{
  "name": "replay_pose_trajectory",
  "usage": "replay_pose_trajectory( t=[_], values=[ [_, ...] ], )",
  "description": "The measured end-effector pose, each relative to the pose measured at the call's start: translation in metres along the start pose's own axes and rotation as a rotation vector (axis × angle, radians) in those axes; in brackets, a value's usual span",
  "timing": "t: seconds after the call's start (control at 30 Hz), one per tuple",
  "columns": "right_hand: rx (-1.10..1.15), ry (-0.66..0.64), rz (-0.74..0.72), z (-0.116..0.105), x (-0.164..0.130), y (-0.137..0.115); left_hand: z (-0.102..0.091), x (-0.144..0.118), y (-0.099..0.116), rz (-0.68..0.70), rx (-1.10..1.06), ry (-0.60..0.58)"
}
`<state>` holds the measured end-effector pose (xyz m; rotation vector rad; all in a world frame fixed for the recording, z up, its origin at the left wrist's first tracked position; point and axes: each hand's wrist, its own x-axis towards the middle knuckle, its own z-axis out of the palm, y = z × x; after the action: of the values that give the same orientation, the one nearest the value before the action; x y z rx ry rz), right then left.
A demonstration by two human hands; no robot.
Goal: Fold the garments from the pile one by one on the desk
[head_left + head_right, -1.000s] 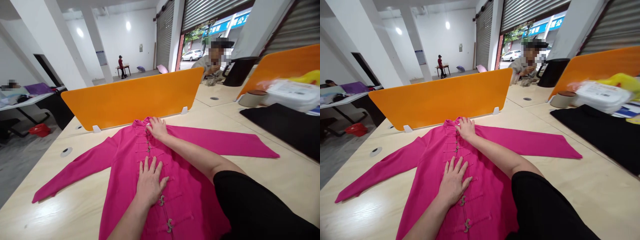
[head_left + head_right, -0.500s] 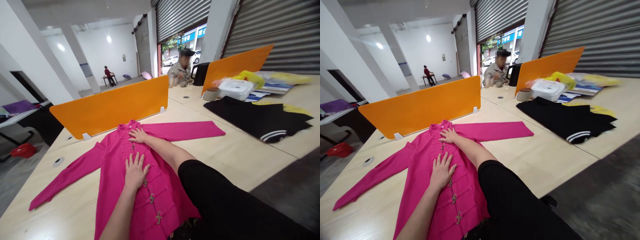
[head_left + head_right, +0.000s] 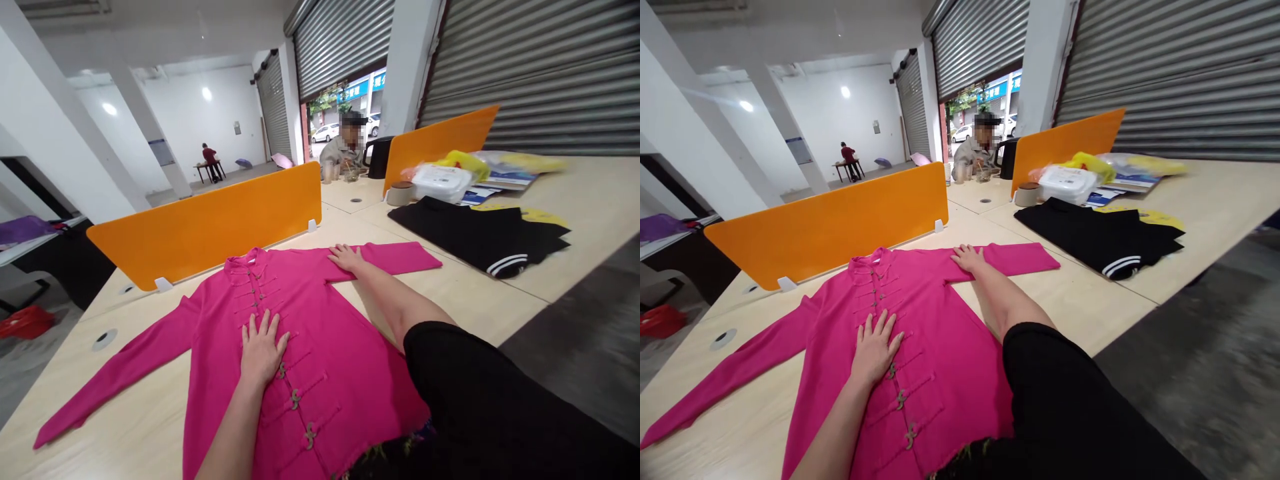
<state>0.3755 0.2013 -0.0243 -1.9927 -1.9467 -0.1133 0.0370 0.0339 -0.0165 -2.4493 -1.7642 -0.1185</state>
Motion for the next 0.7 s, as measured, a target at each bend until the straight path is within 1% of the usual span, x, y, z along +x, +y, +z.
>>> replay_pose_trajectory(
  t=[0.07, 0.17, 0.23, 0.33, 0.4, 0.47, 0.53, 0.57, 0.63, 0.7],
  values=[
    [-0.007, -0.052, 0.056, 0.002, 0.008, -0.003, 0.000, 0.001, 0.000, -0.003, 0.004, -0.006],
    [-0.021, -0.086, 0.127, 0.006, 0.018, -0.020, 0.000, 0.002, 0.000, -0.001, 0.015, -0.015],
    [-0.003, -0.103, 0.112, 0.009, 0.021, -0.028, 0.000, 0.002, 0.000, 0.003, 0.021, -0.015],
    [0.037, -0.180, 0.046, 0.011, 0.024, -0.028, -0.001, 0.003, -0.001, 0.009, 0.026, -0.017],
    [0.032, -0.215, 0.054, 0.007, 0.026, -0.028, -0.001, 0.004, -0.001, 0.014, 0.025, -0.021],
    [0.010, -0.200, 0.066, 0.000, 0.023, -0.031, -0.001, 0.004, -0.002, 0.027, 0.019, -0.021],
    [0.001, -0.132, 0.054, -0.009, 0.011, -0.038, 0.001, 0.004, -0.003, 0.037, 0.009, -0.017],
    [0.006, -0.084, 0.039, -0.013, -0.001, -0.042, 0.002, 0.004, -0.003, 0.037, 0.004, -0.014],
    [0.023, 0.005, 0.003, -0.022, -0.036, -0.048, 0.003, 0.005, -0.003, 0.030, -0.006, -0.014],
    [0.028, 0.028, -0.061, -0.029, -0.084, -0.049, 0.003, 0.006, -0.004, 0.025, -0.017, -0.018]
  ],
)
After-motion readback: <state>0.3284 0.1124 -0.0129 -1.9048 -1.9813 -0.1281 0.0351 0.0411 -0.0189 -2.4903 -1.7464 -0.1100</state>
